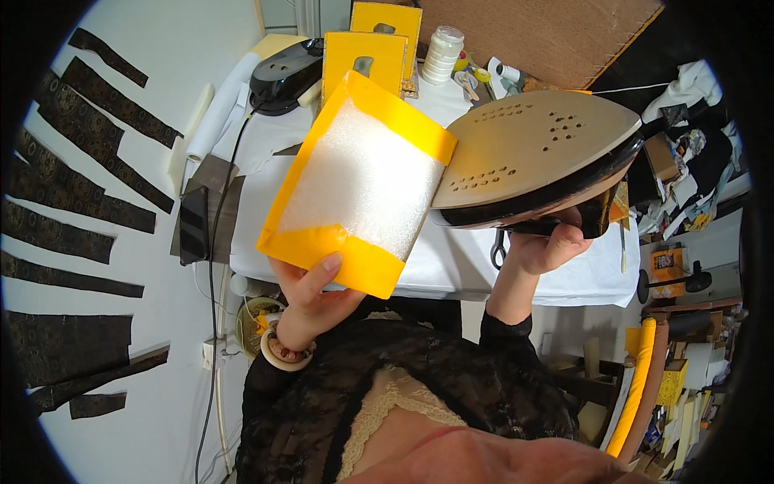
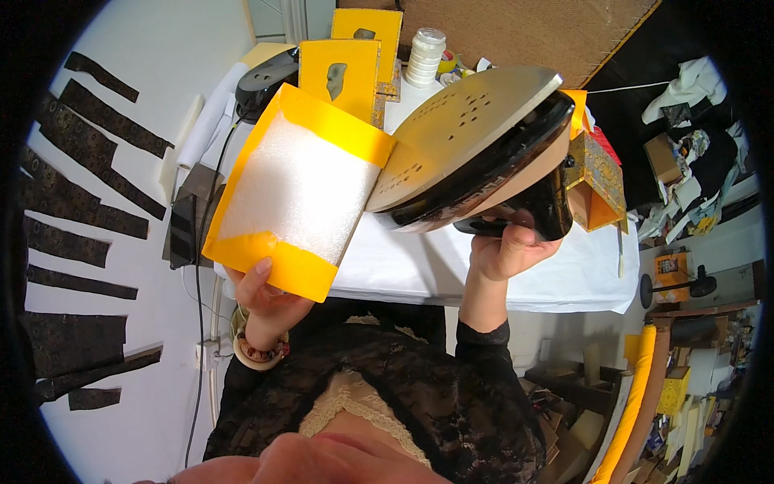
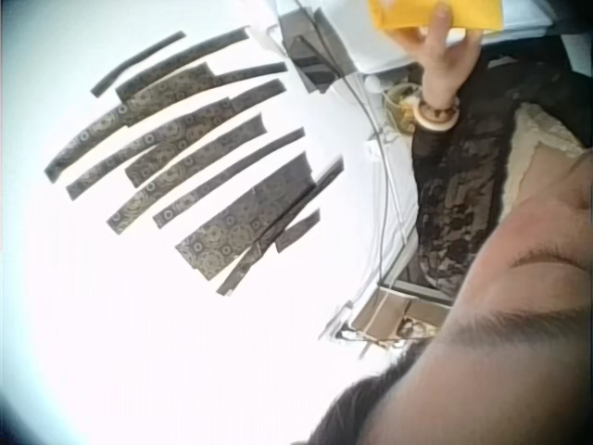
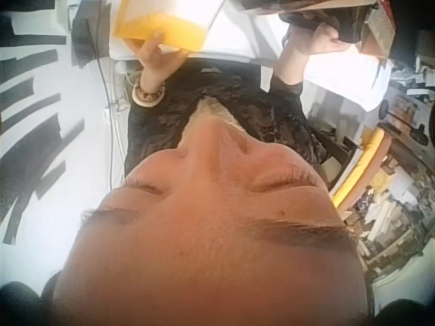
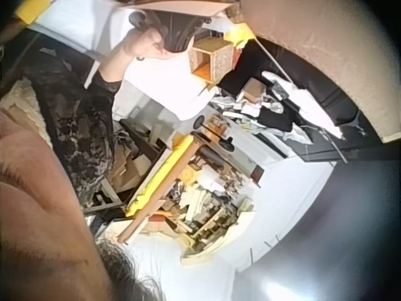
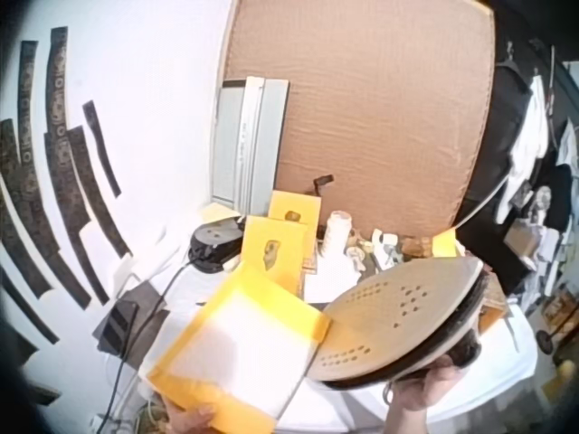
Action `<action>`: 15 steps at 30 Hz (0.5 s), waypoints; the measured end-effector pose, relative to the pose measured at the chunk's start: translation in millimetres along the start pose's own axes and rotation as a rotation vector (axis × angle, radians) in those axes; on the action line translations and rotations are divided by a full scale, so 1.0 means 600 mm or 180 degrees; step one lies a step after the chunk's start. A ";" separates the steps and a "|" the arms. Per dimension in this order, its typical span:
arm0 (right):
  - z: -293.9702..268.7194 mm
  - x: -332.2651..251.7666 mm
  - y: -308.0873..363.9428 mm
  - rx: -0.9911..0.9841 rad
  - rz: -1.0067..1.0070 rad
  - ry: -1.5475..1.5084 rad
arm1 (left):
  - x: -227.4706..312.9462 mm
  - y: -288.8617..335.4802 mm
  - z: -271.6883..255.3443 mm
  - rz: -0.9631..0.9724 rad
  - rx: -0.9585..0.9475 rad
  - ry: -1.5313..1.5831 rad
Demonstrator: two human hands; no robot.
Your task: The person applies glue to the inside of a yellow box, folds and trims the edges, then uses an iron to press the glued areas. The person also wipes the iron with a cloth during the process.
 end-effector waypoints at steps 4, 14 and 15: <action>0.002 0.000 0.000 0.0069 -0.0010 0.0057 | -0.001 0.000 -0.001 0.0003 0.0011 0.0021; 0.001 0.019 0.005 0.0229 0.0308 0.0052 | -0.079 0.017 0.017 -0.0917 0.0076 0.0556; -0.001 0.025 0.008 0.0216 0.0383 -0.0008 | -0.084 0.016 0.019 -0.0900 0.0109 0.0478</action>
Point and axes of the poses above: each hand's wrist, its own y-axis away from the middle knuckle, its own z-axis out of the palm, x = y × z, the point moved 10 cm from there along -y, towards the middle knuckle, and after that the axes turned 5 degrees about z, right-handed, at the moved point
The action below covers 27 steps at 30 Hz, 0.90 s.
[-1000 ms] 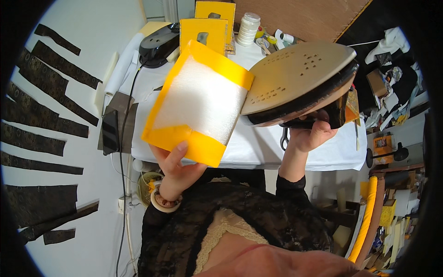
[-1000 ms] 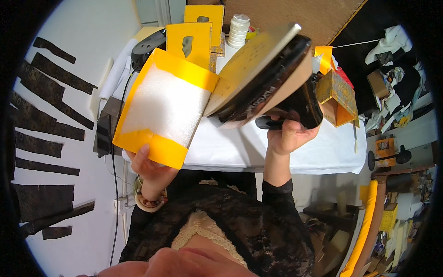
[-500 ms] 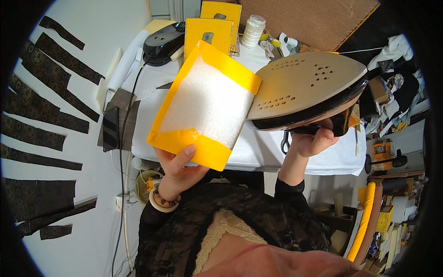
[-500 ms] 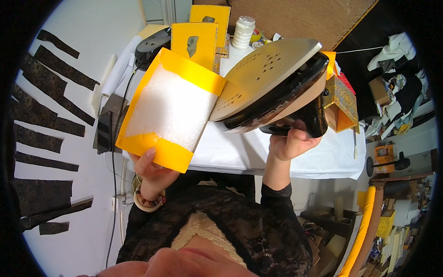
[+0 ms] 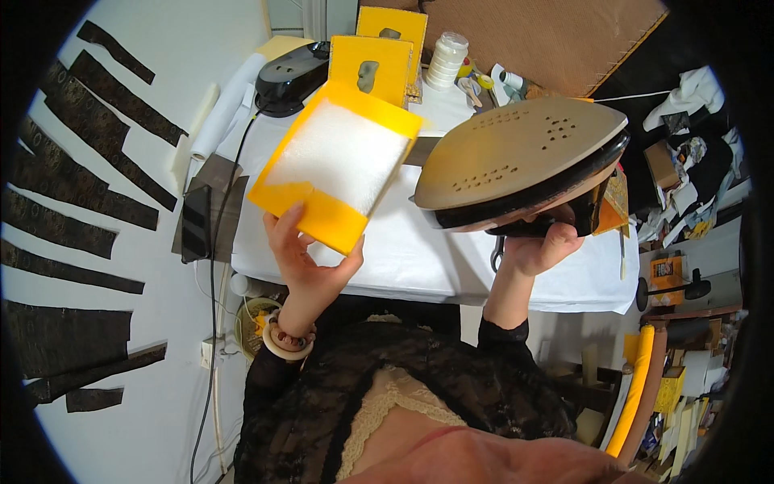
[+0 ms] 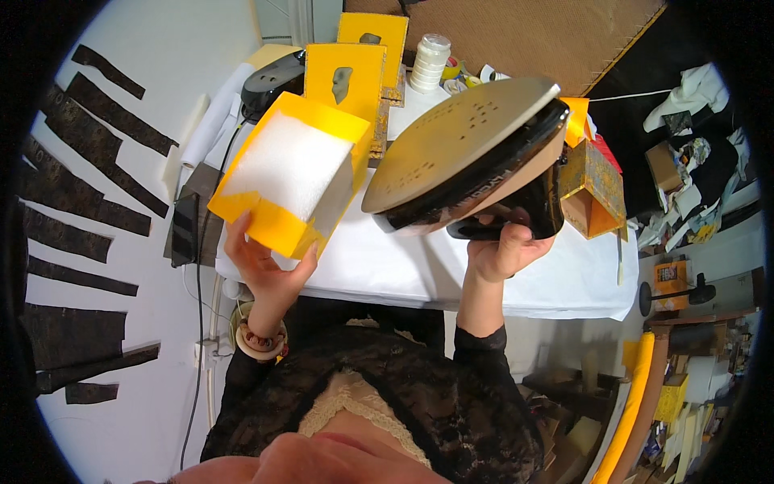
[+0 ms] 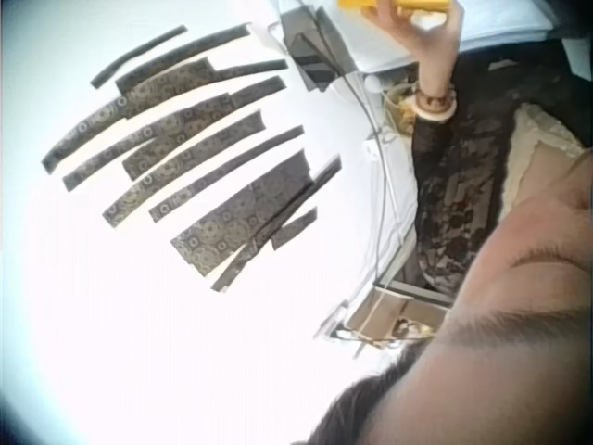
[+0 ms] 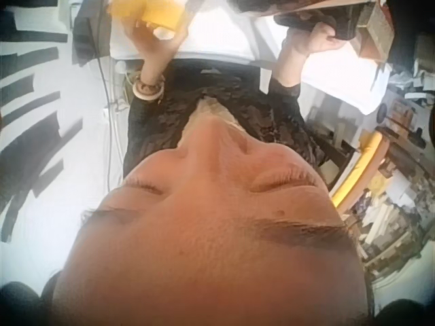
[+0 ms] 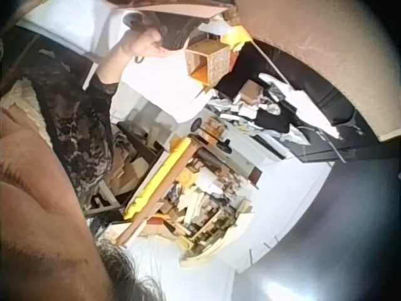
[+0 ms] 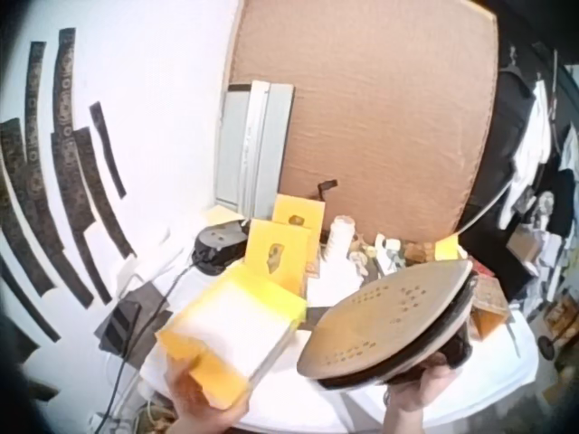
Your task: The person applies glue to the inside of a yellow box, folds and trims the edges, then uses an iron to press the glued areas. The person also wipes the iron with a cloth during the process.
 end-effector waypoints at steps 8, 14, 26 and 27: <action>0.043 -0.024 0.025 0.0298 0.0023 0.0191 | -0.003 -0.029 0.024 -0.0156 -0.0010 -0.0574; 0.045 -0.007 0.040 -0.0065 0.0255 0.0150 | 0.027 -0.040 0.037 -0.0110 -0.0139 -0.0832; 0.065 0.007 -0.011 -0.0316 0.0391 -0.0214 | 0.003 -0.040 -0.009 -0.0231 -0.0119 -0.0882; 0.077 0.004 -0.037 -0.0407 0.0288 -0.0219 | -0.014 -0.036 -0.027 -0.0298 -0.0025 -0.0705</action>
Point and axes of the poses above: each hand's wrist, its own y-axis away from the middle knuckle, its own z-axis out of the palm, x = y × z, the point moved 10 cm from there along -y, towards the middle knuckle, and after that the axes turned 5 degrees about z, right-handed, at the moved point
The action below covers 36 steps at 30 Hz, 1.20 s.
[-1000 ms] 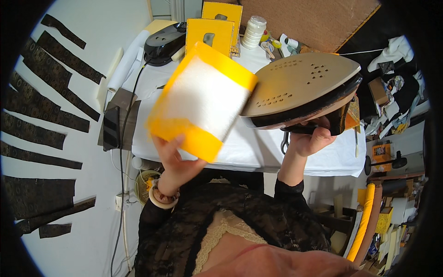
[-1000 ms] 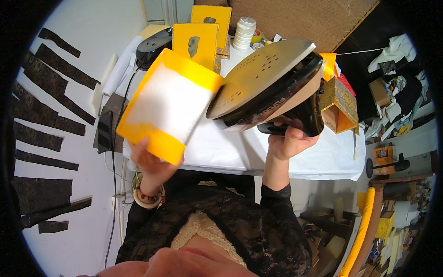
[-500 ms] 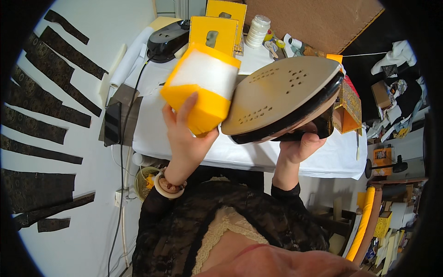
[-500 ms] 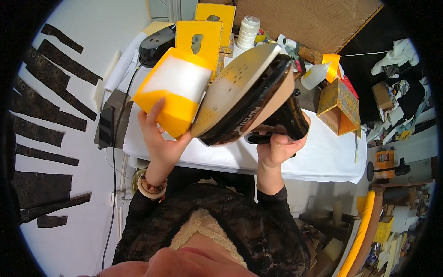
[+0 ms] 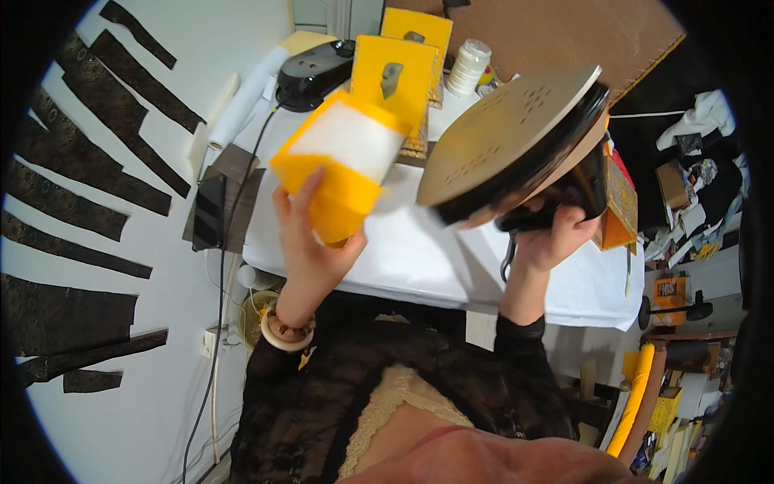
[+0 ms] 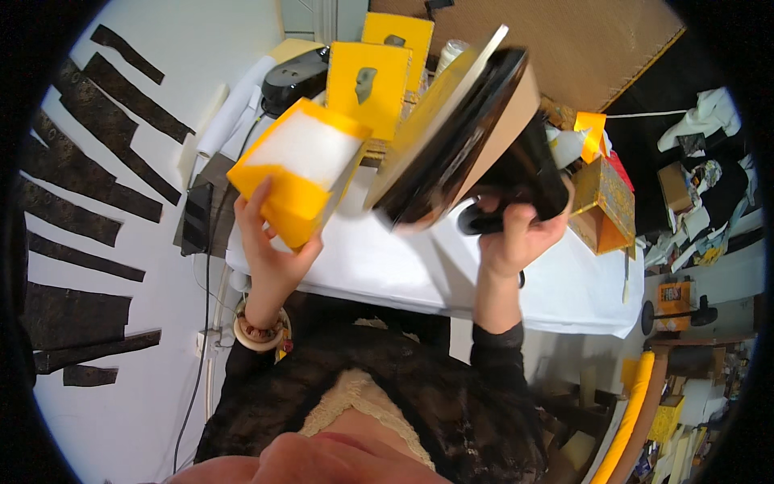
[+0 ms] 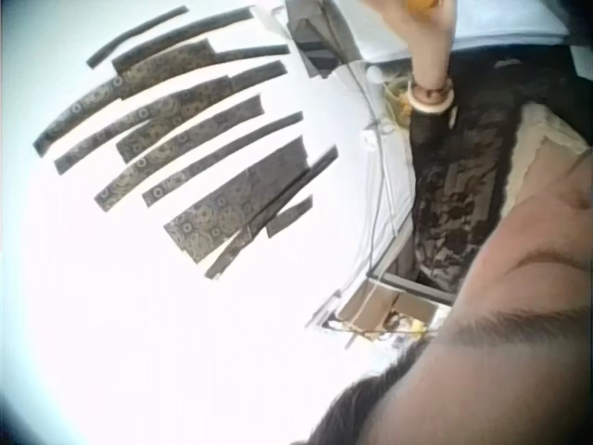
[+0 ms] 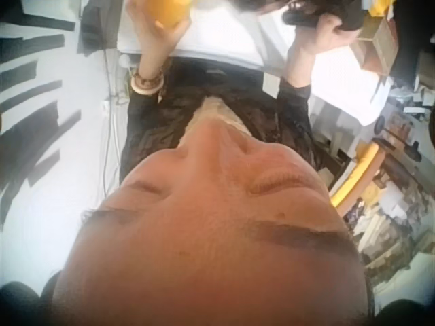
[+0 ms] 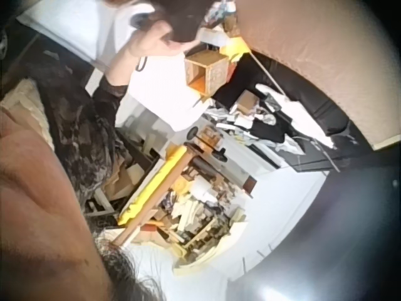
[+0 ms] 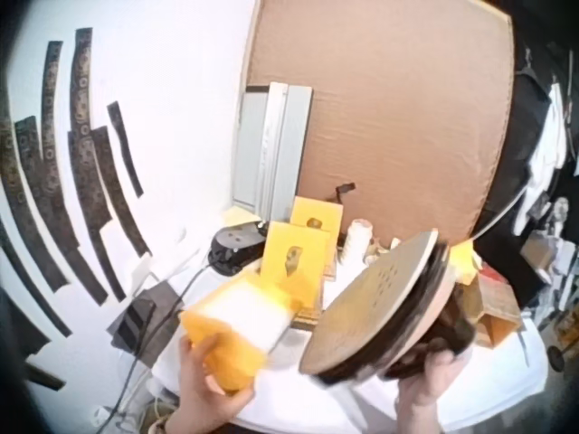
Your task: The person applies glue to the inside of a yellow box, folds and trims the edges, then uses an iron to press the glued areas. The person also wipes the iron with a cloth during the process.
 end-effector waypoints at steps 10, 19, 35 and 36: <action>0.540 0.149 -0.295 -0.2450 -0.0280 -0.0215 | -0.150 0.085 -0.112 -0.1364 0.0566 0.1287; 0.738 0.543 -0.199 -0.4633 -0.1016 0.2585 | -0.181 0.064 -0.108 -0.1188 0.0438 0.1465; 0.543 0.137 -0.122 -0.3635 0.0515 0.2041 | -0.161 0.013 -0.127 -0.0540 0.0235 0.1423; 0.524 0.129 -0.101 -0.3680 0.0808 0.2099 | -0.153 0.015 -0.126 -0.0492 0.0251 0.1459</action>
Point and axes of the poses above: each hand's wrist, its own y-axis away from the middle knuckle, its own z-axis out of the palm, x = y × z, the point moved 10 cm from there along -y, towards the middle knuckle, and after that the axes turned 5 degrees about z, right-handed, at the moved point
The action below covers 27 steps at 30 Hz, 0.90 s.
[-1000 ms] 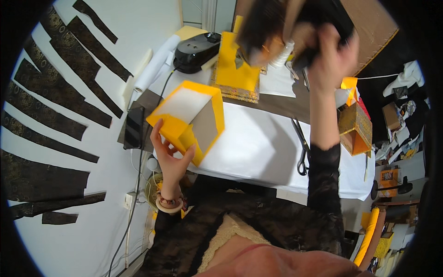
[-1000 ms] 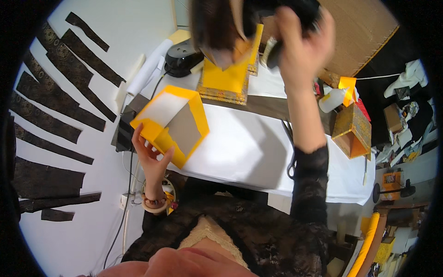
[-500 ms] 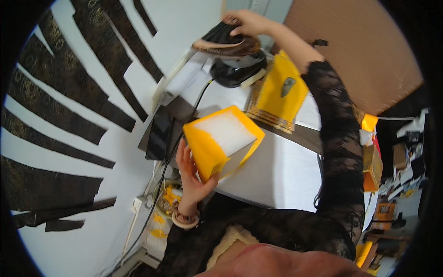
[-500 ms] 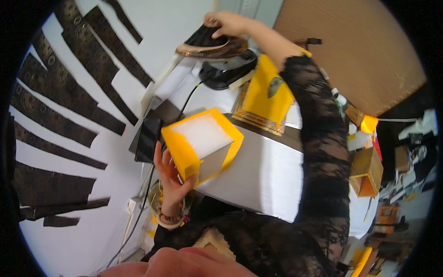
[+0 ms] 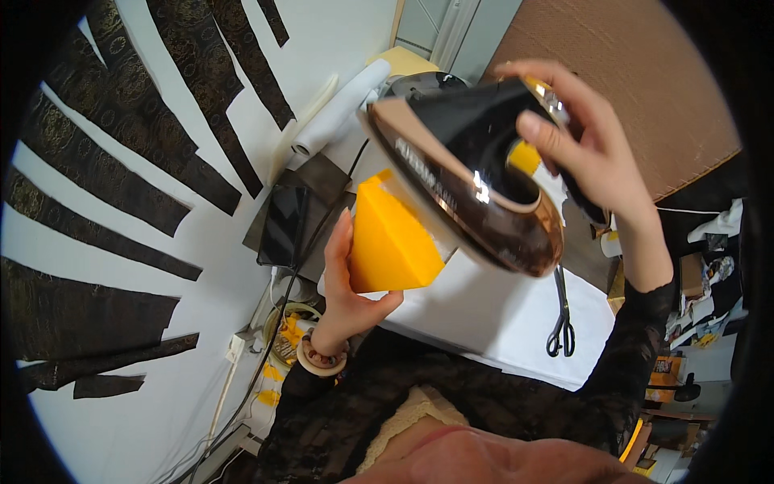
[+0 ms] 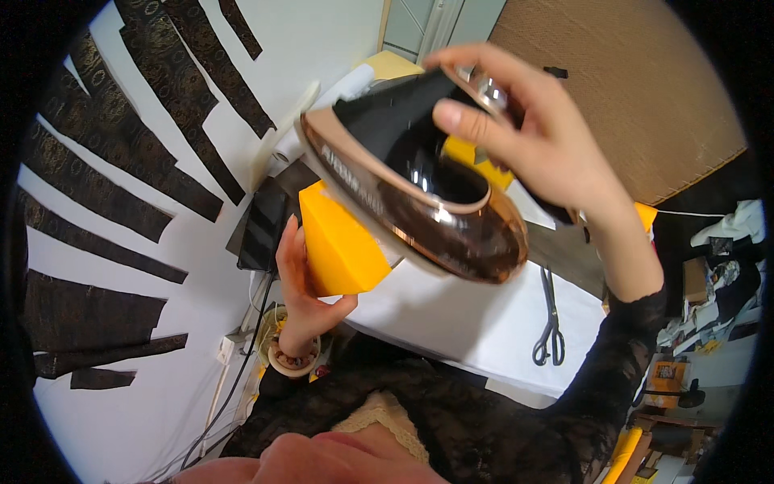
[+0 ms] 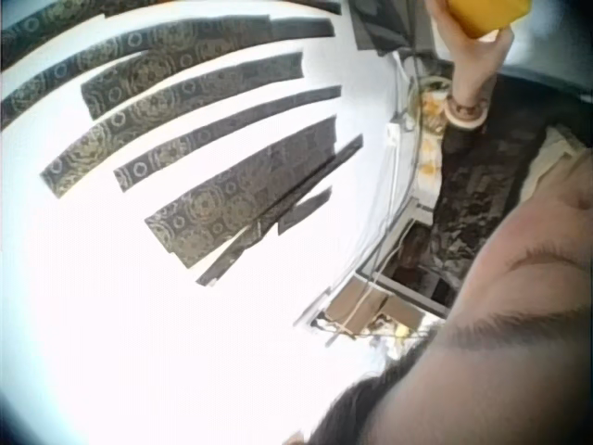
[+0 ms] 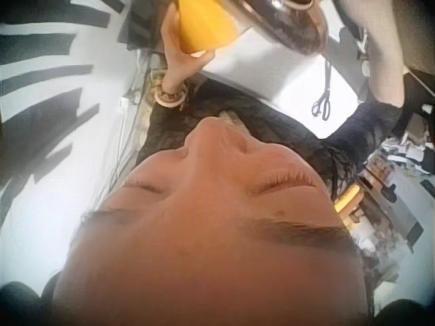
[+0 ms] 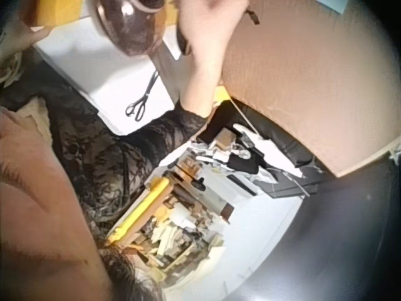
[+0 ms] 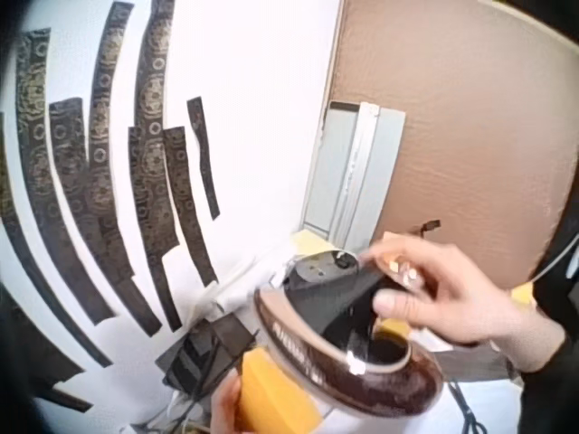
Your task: The person applies glue to the inside of a yellow box, folds and trims the edges, then uses an iron to press the glued areas. The person also wipes the iron with a cloth during the process.
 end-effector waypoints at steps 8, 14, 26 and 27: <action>0.007 -0.058 0.121 0.0023 -0.0058 0.0073 | 0.061 0.026 0.032 0.0305 -0.0197 -0.0390; -0.008 -0.068 0.176 0.0334 -0.0440 0.0115 | 0.090 0.048 0.048 0.0362 -0.0250 -0.0584; -0.047 -0.084 0.257 0.0410 -0.0318 -0.0061 | 0.121 0.069 0.074 0.0633 -0.0349 -0.0862; -0.041 -0.086 0.261 0.0382 -0.0293 -0.0094 | 0.121 0.071 0.079 0.0654 -0.0381 -0.0880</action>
Point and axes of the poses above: each hand's wrist, its own y-axis away from the middle knuckle, its own z-axis out of the palm, x = y × z, the point moved 10 cm from there along -y, towards the middle knuckle, and after that the axes turned 5 degrees about z, right-handed, at the moved point
